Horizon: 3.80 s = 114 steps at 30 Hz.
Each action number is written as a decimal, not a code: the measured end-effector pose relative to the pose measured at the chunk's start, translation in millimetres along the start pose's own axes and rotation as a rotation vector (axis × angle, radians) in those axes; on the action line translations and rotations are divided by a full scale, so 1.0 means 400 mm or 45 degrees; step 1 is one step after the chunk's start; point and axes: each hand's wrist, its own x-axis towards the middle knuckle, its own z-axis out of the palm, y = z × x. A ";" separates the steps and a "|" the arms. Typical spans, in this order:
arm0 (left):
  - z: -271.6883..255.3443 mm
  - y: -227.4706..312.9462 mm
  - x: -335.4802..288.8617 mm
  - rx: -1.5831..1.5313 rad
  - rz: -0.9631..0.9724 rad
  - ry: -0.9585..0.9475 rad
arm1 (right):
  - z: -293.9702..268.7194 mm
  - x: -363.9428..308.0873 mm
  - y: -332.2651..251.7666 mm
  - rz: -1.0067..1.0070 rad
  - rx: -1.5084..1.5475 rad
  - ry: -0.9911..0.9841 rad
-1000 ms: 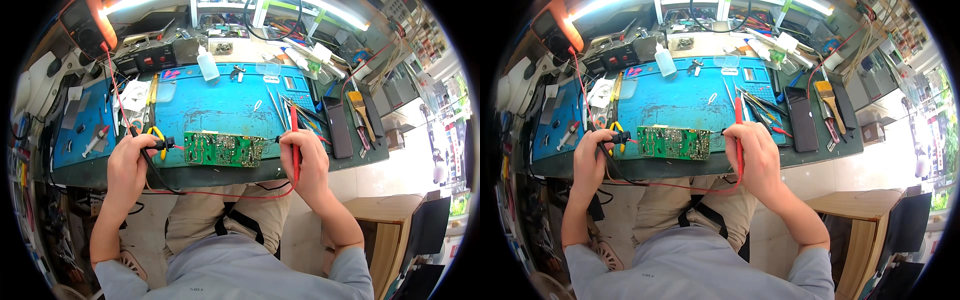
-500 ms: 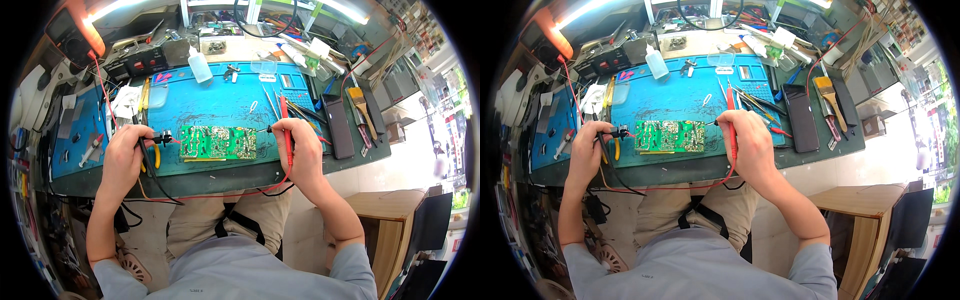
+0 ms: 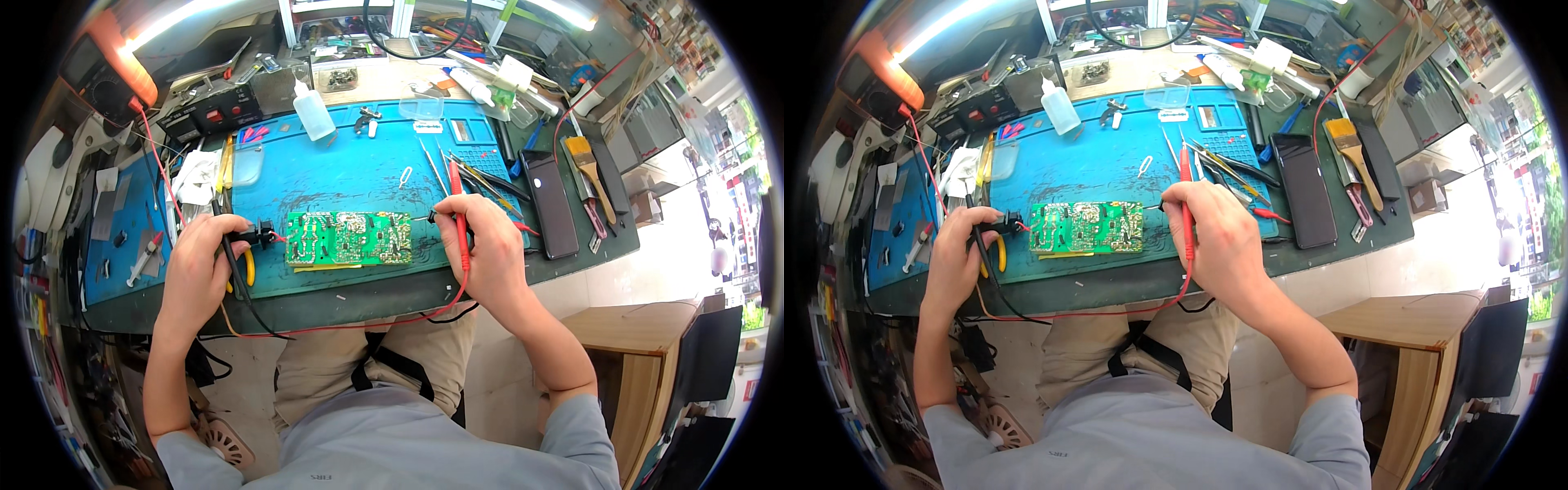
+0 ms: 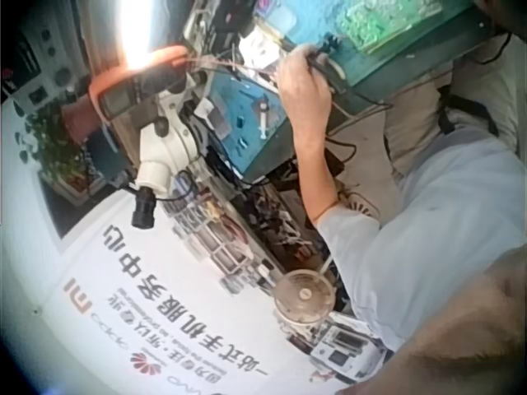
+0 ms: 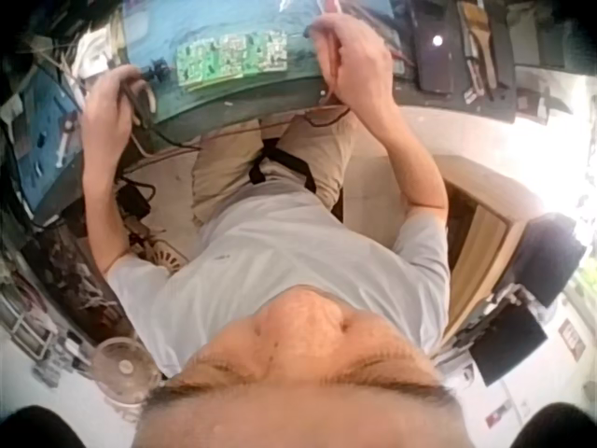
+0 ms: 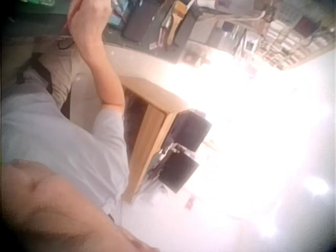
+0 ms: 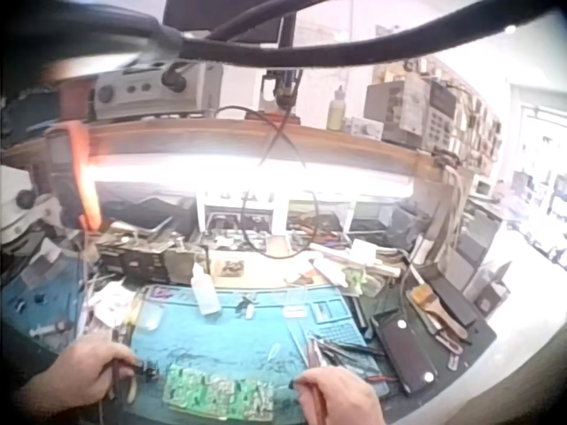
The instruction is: The person uses a multimeter to test points on a green circuit board, moving the probes across various components and traces. They flip the board over to inspect the underside and continue testing different areas.
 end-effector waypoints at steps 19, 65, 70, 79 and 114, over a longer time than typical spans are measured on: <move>-0.001 0.009 -0.024 0.112 0.122 0.314 | -0.017 -0.005 -0.006 0.051 0.052 -0.056; 0.217 0.222 0.001 -0.160 0.335 0.309 | 0.010 -0.113 -0.013 0.090 0.426 0.287; 0.218 0.222 0.002 -0.180 0.313 0.314 | 0.013 -0.114 -0.013 0.125 0.463 0.291; 0.233 0.225 0.003 -0.205 0.251 0.409 | -0.014 -0.085 -0.019 0.242 0.710 0.279; 0.226 0.233 0.012 -0.119 0.219 0.294 | 0.026 -0.077 -0.023 0.252 0.522 0.297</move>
